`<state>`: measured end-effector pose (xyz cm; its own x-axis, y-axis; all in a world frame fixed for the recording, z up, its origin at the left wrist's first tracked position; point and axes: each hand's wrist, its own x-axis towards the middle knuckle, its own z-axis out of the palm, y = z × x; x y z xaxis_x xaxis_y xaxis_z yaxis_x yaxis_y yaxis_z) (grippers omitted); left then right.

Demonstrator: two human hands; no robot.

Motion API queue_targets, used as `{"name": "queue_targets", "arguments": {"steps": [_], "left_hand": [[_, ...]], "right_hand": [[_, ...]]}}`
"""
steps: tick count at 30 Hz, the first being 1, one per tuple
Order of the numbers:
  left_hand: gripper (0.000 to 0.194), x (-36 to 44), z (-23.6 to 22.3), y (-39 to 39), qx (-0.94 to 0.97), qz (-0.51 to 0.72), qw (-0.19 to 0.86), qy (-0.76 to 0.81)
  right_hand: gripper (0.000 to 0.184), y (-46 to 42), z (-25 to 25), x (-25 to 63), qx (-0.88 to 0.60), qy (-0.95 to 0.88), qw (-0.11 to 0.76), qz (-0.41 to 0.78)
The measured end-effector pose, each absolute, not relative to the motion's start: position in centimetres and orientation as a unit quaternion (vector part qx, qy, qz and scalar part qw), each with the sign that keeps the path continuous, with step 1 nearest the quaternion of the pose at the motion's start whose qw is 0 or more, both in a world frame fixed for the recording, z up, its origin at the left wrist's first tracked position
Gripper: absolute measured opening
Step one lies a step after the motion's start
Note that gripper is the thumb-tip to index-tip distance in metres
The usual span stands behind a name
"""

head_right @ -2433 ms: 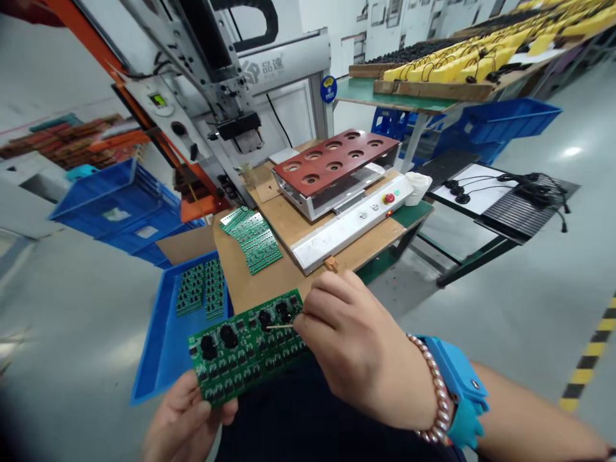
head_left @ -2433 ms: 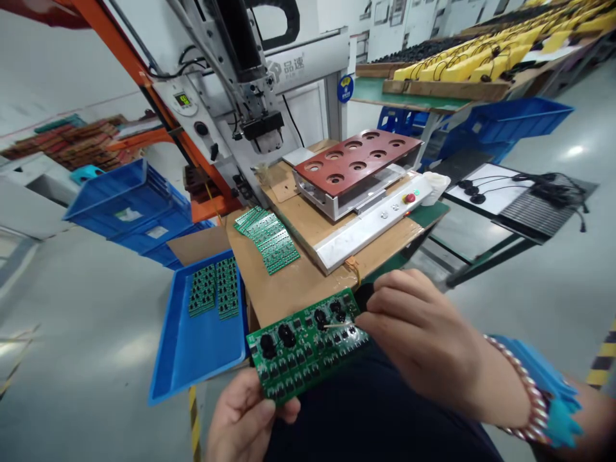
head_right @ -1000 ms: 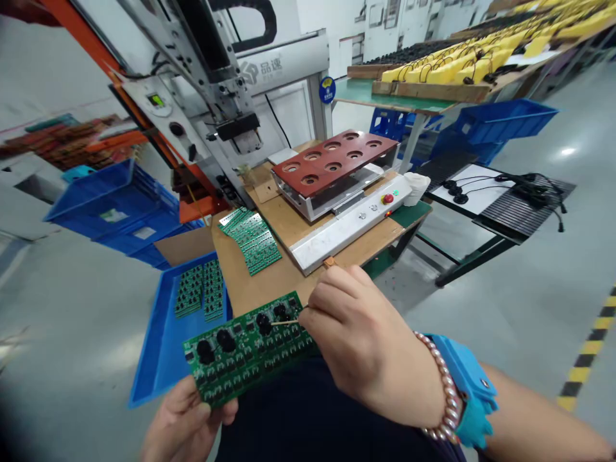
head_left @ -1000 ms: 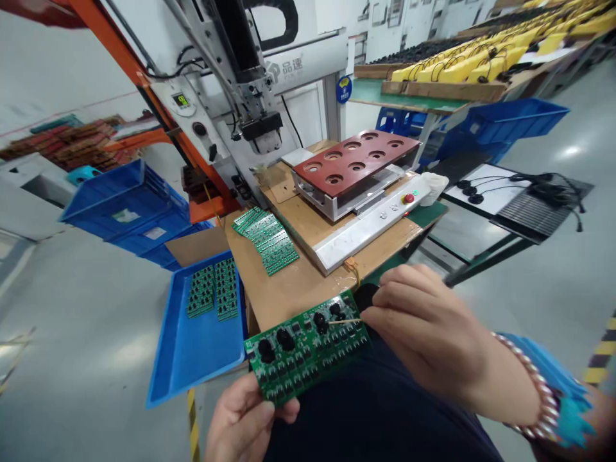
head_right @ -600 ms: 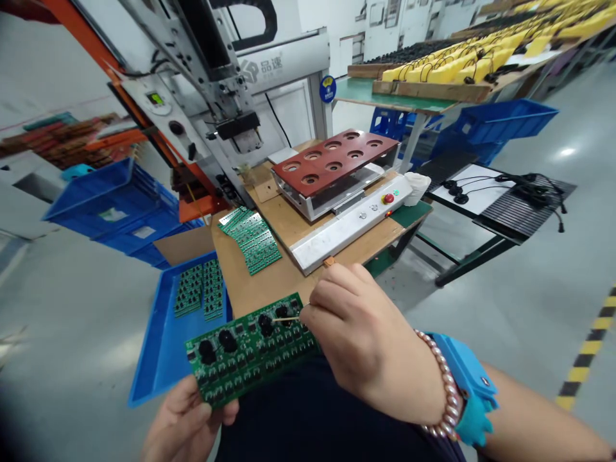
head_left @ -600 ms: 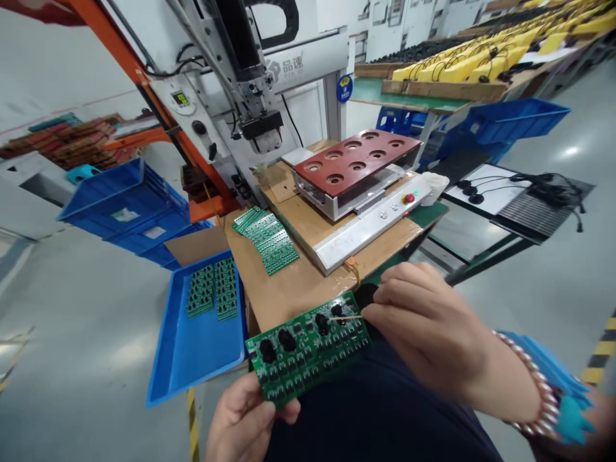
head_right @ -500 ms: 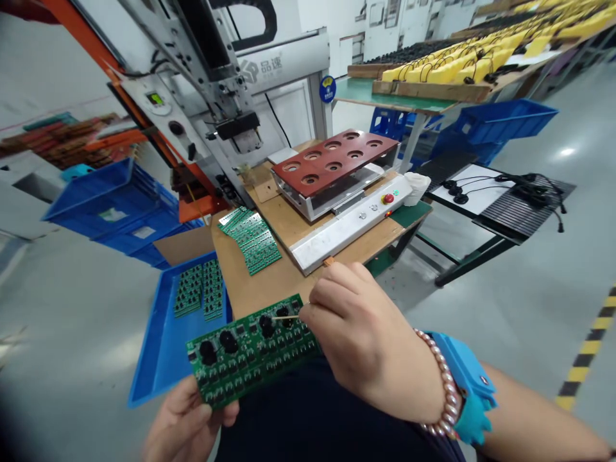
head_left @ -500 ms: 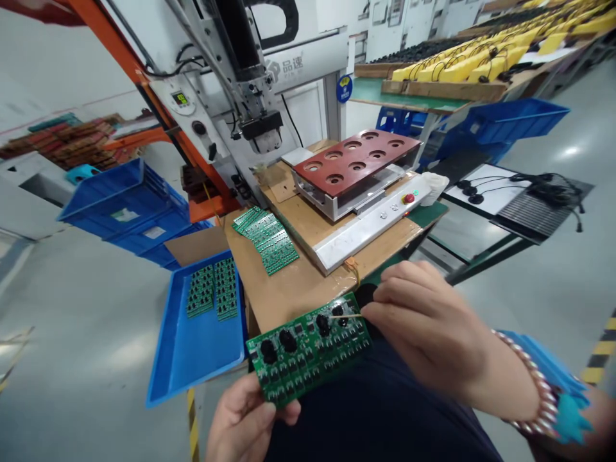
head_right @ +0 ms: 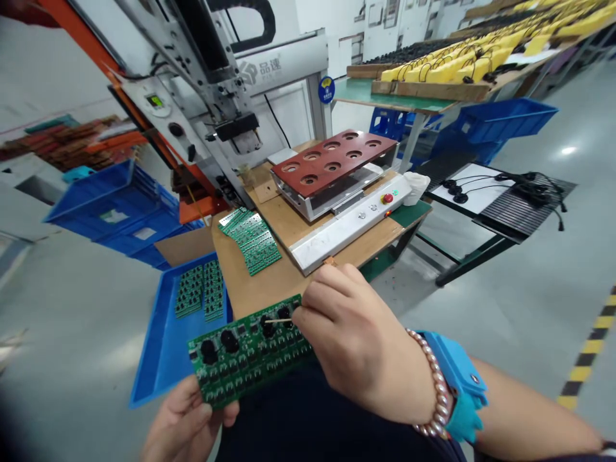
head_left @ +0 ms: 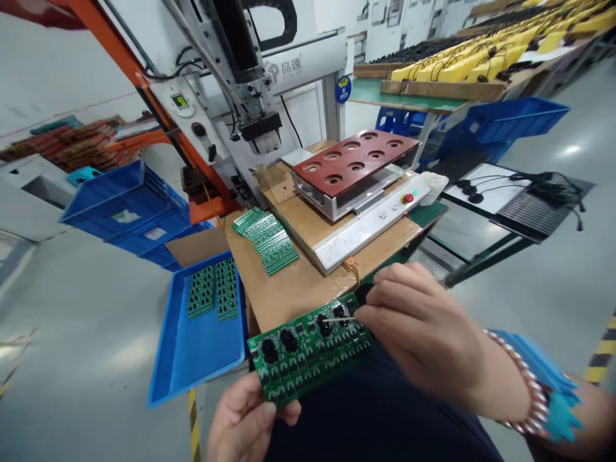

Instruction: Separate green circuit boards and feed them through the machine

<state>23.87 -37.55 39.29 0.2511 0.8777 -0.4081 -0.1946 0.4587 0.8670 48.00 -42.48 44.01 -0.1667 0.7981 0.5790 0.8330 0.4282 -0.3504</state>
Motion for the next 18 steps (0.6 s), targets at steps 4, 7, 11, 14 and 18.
{"name": "queue_targets", "arguments": {"steps": [4, 7, 11, 14, 18], "left_hand": [[0.028, 23.84, 39.25, -37.53, 0.35, 0.382, 0.709, 0.478], [0.028, 23.85, 39.28, -37.54, 0.349, 0.382, 0.71, 0.478], [0.029, 23.86, 39.38, -37.5, 0.349, 0.38, 0.707, 0.484], [0.029, 23.83, 39.36, -37.42, 0.357, 0.377, 0.706, 0.483], [0.028, 23.8, 39.32, -37.39, 0.364, 0.376, 0.704, 0.48]], "right_hand": [[0.016, -42.59, 44.01, 48.01, -0.533, -0.768, 0.353, -0.019], [0.016, -42.64, 44.04, 48.1, -0.532, -0.77, 0.351, -0.02], [0.018, -42.63, 44.04, 48.18, -0.528, -0.773, 0.351, -0.02], [0.017, -42.78, 44.02, 48.26, -0.53, -0.777, 0.341, -0.012], [0.016, -43.11, 44.09, 48.48, -0.536, -0.778, 0.328, -0.005]]}}
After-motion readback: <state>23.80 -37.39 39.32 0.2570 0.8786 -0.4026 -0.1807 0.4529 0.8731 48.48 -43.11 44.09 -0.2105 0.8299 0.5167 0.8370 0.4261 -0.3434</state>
